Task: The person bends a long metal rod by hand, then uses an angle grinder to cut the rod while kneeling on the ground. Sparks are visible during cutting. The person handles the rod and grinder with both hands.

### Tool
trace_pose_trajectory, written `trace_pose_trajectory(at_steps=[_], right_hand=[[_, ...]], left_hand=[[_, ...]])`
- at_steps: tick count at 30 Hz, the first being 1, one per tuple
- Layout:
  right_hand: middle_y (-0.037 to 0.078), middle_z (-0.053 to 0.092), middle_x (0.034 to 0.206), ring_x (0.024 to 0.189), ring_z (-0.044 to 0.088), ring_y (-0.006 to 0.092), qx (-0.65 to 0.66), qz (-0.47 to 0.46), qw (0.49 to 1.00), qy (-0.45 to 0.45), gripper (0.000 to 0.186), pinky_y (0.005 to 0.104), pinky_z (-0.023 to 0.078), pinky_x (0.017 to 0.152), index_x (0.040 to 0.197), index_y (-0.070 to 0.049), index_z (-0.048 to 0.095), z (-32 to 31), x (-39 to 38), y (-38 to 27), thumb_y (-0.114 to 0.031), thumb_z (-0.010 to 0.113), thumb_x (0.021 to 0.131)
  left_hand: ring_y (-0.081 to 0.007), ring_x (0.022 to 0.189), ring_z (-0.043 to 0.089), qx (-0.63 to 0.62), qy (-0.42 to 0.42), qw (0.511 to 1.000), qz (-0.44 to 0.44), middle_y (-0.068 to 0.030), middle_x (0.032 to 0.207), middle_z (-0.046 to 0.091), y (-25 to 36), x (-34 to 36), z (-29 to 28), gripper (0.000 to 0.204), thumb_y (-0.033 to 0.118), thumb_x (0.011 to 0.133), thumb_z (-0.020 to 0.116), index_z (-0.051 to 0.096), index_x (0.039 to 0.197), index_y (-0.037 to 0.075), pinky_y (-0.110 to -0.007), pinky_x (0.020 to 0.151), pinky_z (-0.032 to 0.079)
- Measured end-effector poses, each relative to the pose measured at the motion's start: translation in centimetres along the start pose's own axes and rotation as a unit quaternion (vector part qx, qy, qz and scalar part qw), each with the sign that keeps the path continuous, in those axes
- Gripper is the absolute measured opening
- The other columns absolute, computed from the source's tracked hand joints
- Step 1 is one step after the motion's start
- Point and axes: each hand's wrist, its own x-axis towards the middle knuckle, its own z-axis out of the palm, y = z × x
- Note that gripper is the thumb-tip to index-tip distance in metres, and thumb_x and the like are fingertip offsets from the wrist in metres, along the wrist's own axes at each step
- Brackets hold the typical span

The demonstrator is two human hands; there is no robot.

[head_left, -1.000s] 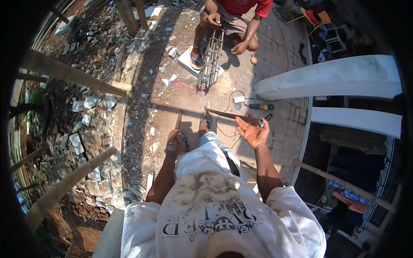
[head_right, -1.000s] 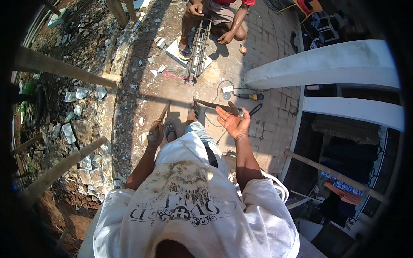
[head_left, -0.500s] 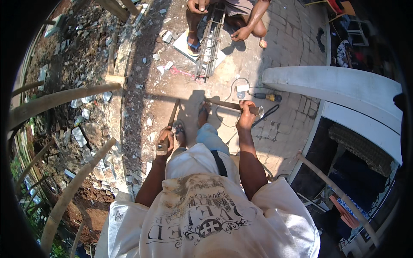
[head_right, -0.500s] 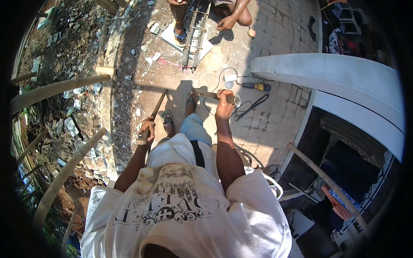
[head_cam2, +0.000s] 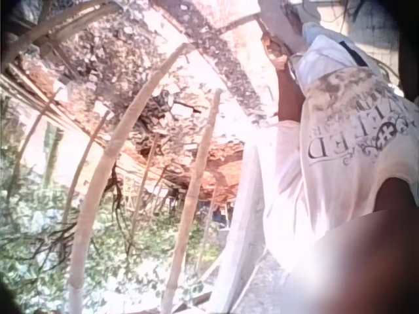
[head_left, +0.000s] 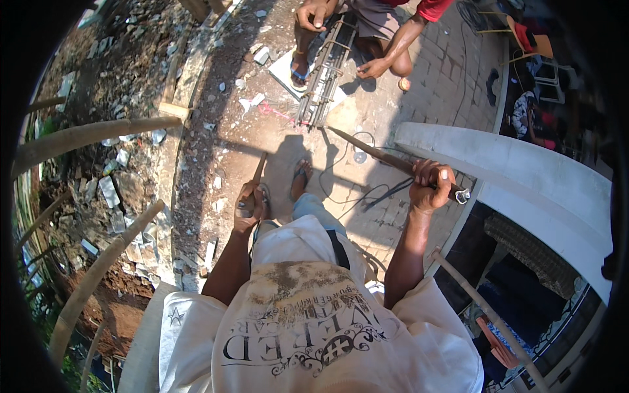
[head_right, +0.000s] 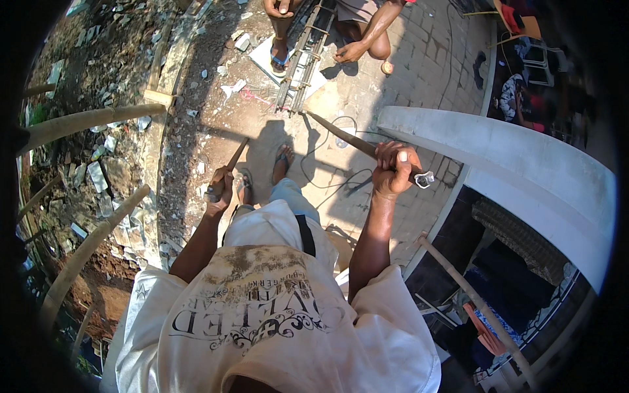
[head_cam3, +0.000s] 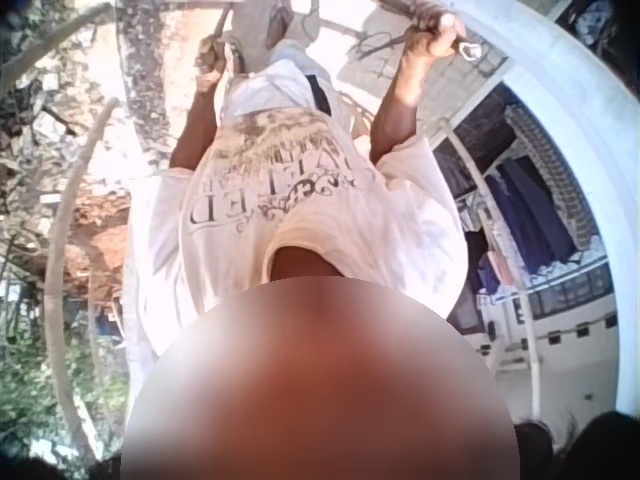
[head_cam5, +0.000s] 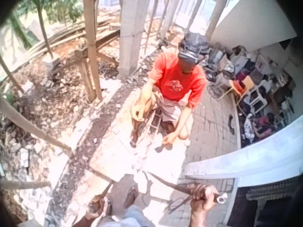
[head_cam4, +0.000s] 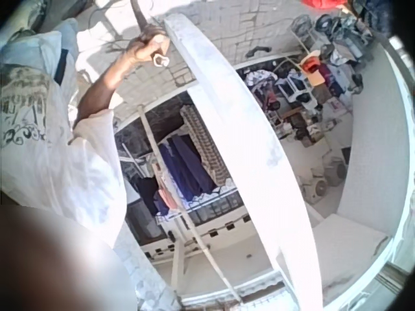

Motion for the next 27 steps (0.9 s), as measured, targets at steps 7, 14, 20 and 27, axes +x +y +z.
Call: trace_pose_trajectory(at_steps=[7,14,20,27], right_hand=[[0.003,0.037,0.054,0.049,0.035,0.0147,0.068,-0.014,0.998,-0.001,0.025,0.0343,0.037,0.052,0.066,-0.008,0.042,-0.7,1.0,-0.4,-0.021,0.055,0.083],[0.003,0.036,0.054,0.048,0.034,0.0149,0.072,-0.019,0.997,0.03,0.023,0.0345,0.038,0.053,0.065,-0.008,0.043,-0.9,0.9,0.0,-0.02,0.052,0.083],[0.003,0.036,0.053,0.048,0.034,0.0143,0.085,-0.007,0.992,0.097,0.024,0.0348,0.039,0.053,0.062,-0.009,0.041,-1.4,2.9,1.0,-0.018,0.051,0.082],[0.004,0.038,0.054,0.049,0.034,0.0144,0.072,-0.036,0.995,0.053,0.023,0.0338,0.039,0.054,0.065,-0.008,0.042,0.0,-0.6,0.5,-0.017,0.052,0.084]], left_hand=[[-0.0303,0.078,0.056,0.035,0.032,0.996,0.071,-0.0154,0.083,0.055,0.3,-0.1,-0.7,0.013,0.007,0.097,0.046,0.055,0.092,-0.001,-0.038,0.071,0.046],[-0.03,0.081,0.057,0.052,0.042,0.99,0.128,-0.0161,0.086,0.058,0.5,-0.1,-0.6,0.021,0.013,0.099,0.044,0.057,0.091,-0.001,-0.038,0.074,0.046],[-0.0297,0.086,0.059,0.015,0.02,1.0,-0.007,-0.017,0.094,0.059,1.6,-0.1,-0.3,0.02,0.015,0.098,0.046,0.058,0.098,-0.001,-0.037,0.078,0.047],[-0.0273,0.09,0.059,0.041,0.016,0.998,-0.044,-0.0134,0.094,0.058,0.8,0.1,0.1,0.012,0.008,0.095,0.047,0.057,0.1,0.002,-0.033,0.082,0.047]])
